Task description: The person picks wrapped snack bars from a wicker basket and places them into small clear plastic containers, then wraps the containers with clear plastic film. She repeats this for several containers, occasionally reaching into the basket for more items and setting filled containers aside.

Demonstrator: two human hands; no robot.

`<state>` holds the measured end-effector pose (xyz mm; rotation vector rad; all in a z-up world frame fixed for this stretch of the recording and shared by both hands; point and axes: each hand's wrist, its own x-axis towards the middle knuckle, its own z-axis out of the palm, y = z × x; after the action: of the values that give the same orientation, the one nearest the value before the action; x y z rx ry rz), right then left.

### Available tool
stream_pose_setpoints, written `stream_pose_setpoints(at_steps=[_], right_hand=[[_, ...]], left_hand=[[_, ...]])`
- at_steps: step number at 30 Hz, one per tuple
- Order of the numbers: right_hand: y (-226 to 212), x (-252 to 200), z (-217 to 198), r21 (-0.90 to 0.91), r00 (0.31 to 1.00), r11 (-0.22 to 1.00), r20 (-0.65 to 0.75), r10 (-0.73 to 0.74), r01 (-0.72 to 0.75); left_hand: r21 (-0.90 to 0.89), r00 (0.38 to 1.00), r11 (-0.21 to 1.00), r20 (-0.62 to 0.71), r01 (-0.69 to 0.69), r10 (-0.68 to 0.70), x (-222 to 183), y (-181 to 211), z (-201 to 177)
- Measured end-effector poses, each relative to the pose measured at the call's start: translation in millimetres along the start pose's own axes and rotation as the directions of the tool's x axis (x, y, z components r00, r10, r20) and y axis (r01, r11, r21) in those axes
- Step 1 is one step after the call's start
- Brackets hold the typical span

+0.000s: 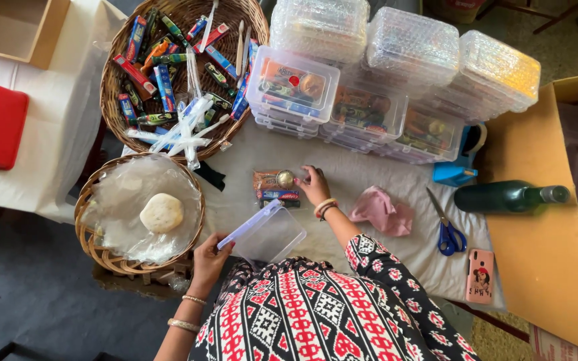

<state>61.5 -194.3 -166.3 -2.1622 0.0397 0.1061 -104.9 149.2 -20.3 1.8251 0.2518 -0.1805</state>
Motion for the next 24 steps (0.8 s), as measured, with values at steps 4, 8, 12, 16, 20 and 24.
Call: stream_pose_setpoints(at_steps=[4,8,12,16,20,24], right_hand=[[14,6,9,-0.045,0.996,0.995,0.000,0.092,-0.092],[-1,-7,-10,0.095,0.997,0.995,-0.073,-0.012,0.019],[20,-25,-37,0.640,0.997,0.767,-0.005,0.079,-0.057],[51,-51,-87,0.593,0.976,0.797,-0.079,0.203,-0.118],[14,-86,-159,0.429,0.976,0.900,-0.218,0.018,0.079],[12,-127,-215,0.366,0.983,0.931,-0.174,0.066,0.002]], left_hand=[[-0.085,0.998,0.994,-0.005,-0.066,0.066,0,15,-2],[0.045,0.998,0.998,-0.047,0.053,-0.051,8,11,-2],[0.019,0.997,1.000,-0.074,-0.015,0.016,35,-3,4],[0.029,0.994,0.995,-0.053,-0.097,0.099,79,9,20],[0.103,0.985,0.980,-0.011,-0.172,0.174,125,36,43],[0.133,0.971,0.962,0.044,-0.237,0.233,163,71,71]])
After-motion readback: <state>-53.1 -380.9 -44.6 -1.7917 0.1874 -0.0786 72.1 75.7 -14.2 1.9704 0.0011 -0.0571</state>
